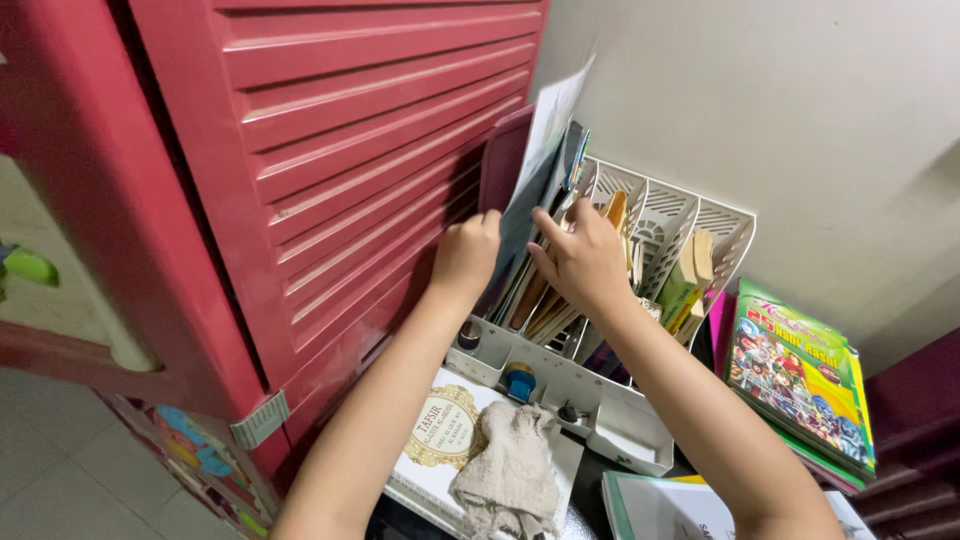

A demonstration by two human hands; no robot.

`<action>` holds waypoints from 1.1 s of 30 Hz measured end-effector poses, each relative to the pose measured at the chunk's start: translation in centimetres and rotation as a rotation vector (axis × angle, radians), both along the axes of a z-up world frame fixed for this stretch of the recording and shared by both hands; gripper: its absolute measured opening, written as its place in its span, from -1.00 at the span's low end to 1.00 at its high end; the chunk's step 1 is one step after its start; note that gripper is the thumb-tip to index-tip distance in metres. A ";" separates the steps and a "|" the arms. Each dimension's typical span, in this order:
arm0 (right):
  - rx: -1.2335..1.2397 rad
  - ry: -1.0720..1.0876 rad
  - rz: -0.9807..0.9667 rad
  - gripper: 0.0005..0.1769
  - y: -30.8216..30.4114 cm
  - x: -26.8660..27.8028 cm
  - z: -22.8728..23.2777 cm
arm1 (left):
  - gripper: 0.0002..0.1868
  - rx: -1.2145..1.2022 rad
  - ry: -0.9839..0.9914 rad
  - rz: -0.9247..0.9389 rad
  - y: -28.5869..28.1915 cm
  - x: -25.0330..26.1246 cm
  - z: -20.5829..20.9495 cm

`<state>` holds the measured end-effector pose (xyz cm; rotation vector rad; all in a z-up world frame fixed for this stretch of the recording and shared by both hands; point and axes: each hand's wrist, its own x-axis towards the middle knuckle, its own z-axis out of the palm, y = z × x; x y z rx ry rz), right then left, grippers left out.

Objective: The person cleans several folders and documents by wiping them with a cloth, then places them into a vertical file organizer one at a time.

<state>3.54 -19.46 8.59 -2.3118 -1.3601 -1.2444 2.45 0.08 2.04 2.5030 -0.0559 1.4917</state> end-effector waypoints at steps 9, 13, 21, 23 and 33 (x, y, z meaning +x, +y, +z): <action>-0.091 0.042 -0.016 -0.49 0.5 0.2 -1.7 | -0.90 -0.064 0.451 0.229 -1.5 -0.2 -1.3; -0.125 0.056 -0.042 -0.45 0.6 0.1 -1.9 | -0.83 -0.024 0.474 0.296 -0.7 -1.3 -0.9; -0.309 0.400 -0.087 -0.14 -1.0 -4.8 -1.2 | -0.52 -0.066 0.508 0.213 -0.9 -6.6 2.8; -0.339 0.719 -0.125 -0.04 -1.9 -6.8 -1.8 | -0.56 -0.002 0.521 0.197 -0.9 -8.8 2.6; -0.825 0.925 -0.112 -0.19 -3.2 -16.9 -8.0 | -0.59 0.128 1.084 -0.090 -1.1 -18.0 -1.2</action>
